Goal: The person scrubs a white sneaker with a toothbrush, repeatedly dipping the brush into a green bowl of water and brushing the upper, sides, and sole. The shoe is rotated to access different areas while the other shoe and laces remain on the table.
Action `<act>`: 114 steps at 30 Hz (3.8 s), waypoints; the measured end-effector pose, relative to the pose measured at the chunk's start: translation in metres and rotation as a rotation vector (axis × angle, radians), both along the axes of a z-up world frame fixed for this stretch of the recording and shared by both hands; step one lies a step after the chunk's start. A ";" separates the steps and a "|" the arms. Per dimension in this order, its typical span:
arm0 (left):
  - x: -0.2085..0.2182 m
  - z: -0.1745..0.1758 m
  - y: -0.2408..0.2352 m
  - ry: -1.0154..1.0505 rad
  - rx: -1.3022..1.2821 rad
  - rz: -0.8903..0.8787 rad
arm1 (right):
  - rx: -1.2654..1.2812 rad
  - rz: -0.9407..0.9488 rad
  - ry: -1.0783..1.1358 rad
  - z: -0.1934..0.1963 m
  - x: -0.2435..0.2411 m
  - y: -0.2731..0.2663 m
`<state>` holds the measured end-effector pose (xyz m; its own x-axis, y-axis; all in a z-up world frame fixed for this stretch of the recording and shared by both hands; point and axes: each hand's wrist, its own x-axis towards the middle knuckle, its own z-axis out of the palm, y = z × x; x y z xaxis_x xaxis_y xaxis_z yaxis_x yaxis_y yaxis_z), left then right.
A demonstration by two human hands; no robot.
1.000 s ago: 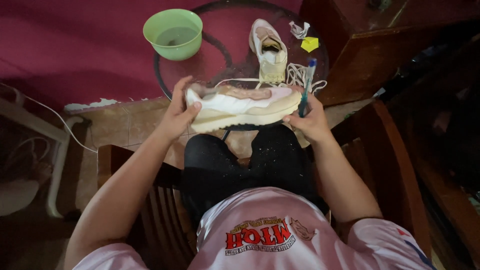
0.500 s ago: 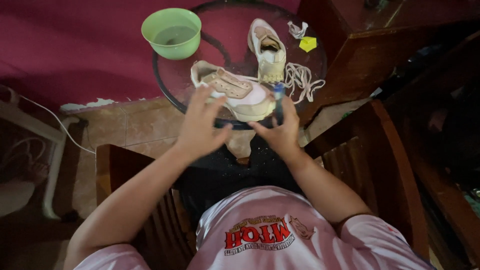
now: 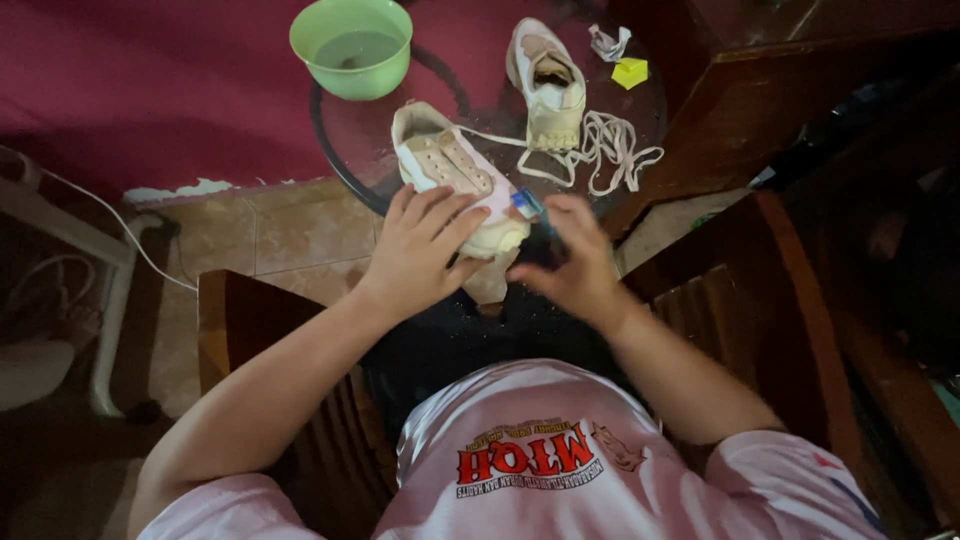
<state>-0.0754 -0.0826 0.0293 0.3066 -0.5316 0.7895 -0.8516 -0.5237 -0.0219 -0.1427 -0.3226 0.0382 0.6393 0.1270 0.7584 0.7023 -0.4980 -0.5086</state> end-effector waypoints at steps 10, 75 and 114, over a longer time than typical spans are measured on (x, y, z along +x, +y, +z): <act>-0.001 0.016 0.010 0.070 -0.078 -0.068 | -0.732 0.015 -0.093 0.103 -0.004 -0.046; 0.001 0.039 0.067 0.358 -0.037 -0.220 | -0.530 0.203 0.291 0.017 0.091 -0.103; 0.013 0.022 0.087 0.847 -0.013 -0.295 | -1.253 -0.415 0.350 0.086 0.418 0.123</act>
<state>-0.0621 0.0048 0.0515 0.6412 -0.6738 0.3673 -0.6798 -0.2767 0.6791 0.2754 -0.1998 0.1242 0.9316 0.3568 0.0696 0.3185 -0.8934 0.3170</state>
